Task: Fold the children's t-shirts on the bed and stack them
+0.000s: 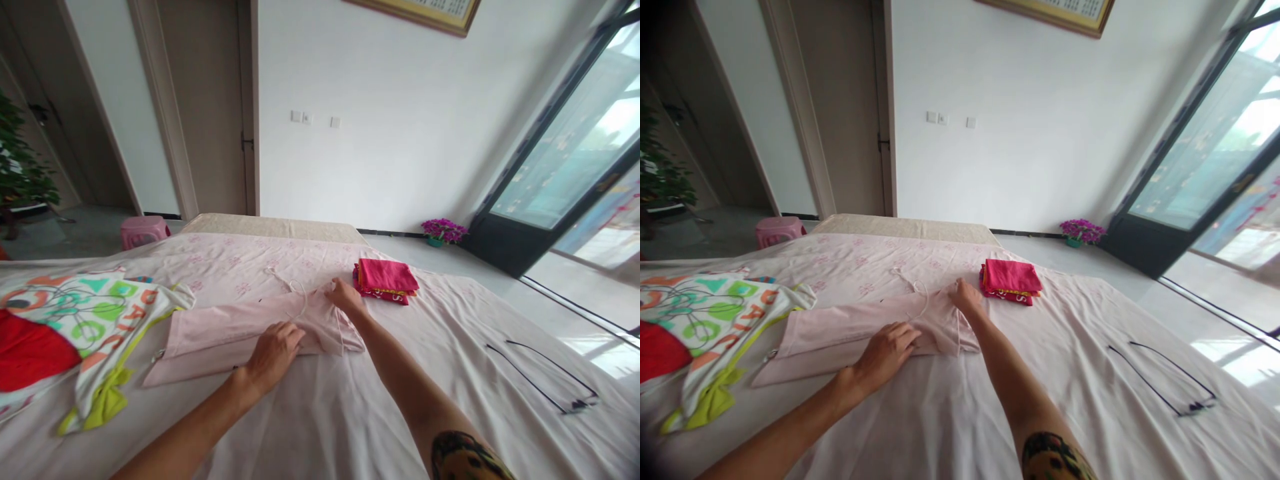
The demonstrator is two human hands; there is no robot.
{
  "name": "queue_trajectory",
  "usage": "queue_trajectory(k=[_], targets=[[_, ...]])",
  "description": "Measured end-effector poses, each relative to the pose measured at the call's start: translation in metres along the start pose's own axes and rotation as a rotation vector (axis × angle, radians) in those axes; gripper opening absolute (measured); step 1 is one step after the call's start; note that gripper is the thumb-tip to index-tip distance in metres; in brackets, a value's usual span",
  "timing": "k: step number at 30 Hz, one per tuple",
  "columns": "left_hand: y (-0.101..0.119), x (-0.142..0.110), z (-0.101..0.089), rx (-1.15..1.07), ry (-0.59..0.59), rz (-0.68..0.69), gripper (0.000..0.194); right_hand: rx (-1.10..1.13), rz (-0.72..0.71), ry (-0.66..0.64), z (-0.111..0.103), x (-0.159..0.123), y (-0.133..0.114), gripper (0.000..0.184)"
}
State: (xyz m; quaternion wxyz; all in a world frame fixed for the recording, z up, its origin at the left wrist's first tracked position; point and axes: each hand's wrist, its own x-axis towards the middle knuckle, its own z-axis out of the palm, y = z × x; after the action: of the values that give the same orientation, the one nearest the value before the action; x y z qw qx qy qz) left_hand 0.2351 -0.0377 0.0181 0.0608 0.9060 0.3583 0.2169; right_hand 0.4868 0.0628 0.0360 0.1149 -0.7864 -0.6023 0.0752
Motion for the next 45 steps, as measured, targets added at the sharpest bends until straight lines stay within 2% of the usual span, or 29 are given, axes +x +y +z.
queue_trajectory(k=[4, 7, 10, 12, 14, 17, 19, 21, 24, 29, 33, 35, 38, 40, 45], targets=[[0.0, 0.014, 0.01, 0.046, -0.054, -0.046, 0.023, 0.023, 0.02, 0.037, 0.012, 0.007, -0.003, 0.047], [-0.009, 0.013, 0.005, -0.02, -0.033, -0.022, 0.023, 0.039, 0.014, 0.065, 0.015, 0.012, 0.001, 0.047], [-0.016, 0.011, -0.001, -0.09, -0.065, -0.03, 0.022, 0.054, 0.007, 0.059, 0.014, 0.014, 0.007, 0.044], [-0.018, 0.009, -0.003, -0.145, -0.1, -0.049, 0.019, 0.059, 0.006, 0.065, 0.012, 0.012, 0.009, 0.043], [-0.02, 0.008, -0.005, -0.172, -0.086, -0.065, 0.016, 0.049, -0.016, 0.108, 0.009, 0.005, 0.009, 0.043], [-0.02, 0.006, -0.002, -0.142, -0.006, -0.047, 0.016, 0.003, -0.15, 0.199, 0.011, -0.014, 0.002, 0.045], [-0.02, 0.004, 0.002, -0.113, 0.02, -0.017, 0.028, -0.033, -0.275, 0.226, 0.017, -0.03, -0.006, 0.049], [-0.021, 0.002, 0.007, -0.096, -0.007, -0.001, 0.039, -0.075, -0.374, 0.201, 0.028, -0.045, -0.013, 0.054], [-0.026, -0.002, 0.009, -0.12, -0.048, -0.021, 0.036, -0.145, -0.442, 0.108, 0.043, -0.06, -0.014, 0.06], [-0.055, -0.02, -0.008, -0.173, -0.012, -0.121, 0.032, -0.13, -0.406, 0.034, 0.046, -0.062, -0.004, 0.063], [-0.093, -0.05, -0.026, -0.008, 0.028, -0.225, 0.035, -0.029, -0.37, 0.045, 0.031, -0.055, 0.006, 0.044], [-0.112, -0.067, -0.034, 0.049, 0.028, -0.243, 0.037, 0.03, -0.289, 0.079, 0.023, -0.048, 0.012, 0.04], [-0.136, -0.091, -0.044, 0.122, 0.04, -0.277, 0.039, 0.123, -0.094, 0.137, 0.014, -0.031, 0.02, 0.039], [-0.148, -0.102, -0.049, 0.166, 0.047, -0.314, 0.037, 0.166, -0.002, 0.13, 0.011, -0.018, 0.021, 0.039], [-0.161, -0.112, -0.059, 0.211, 0.099, -0.422, 0.023, 0.198, 0.045, 0.086, 0.011, -0.001, 0.011, 0.043]])
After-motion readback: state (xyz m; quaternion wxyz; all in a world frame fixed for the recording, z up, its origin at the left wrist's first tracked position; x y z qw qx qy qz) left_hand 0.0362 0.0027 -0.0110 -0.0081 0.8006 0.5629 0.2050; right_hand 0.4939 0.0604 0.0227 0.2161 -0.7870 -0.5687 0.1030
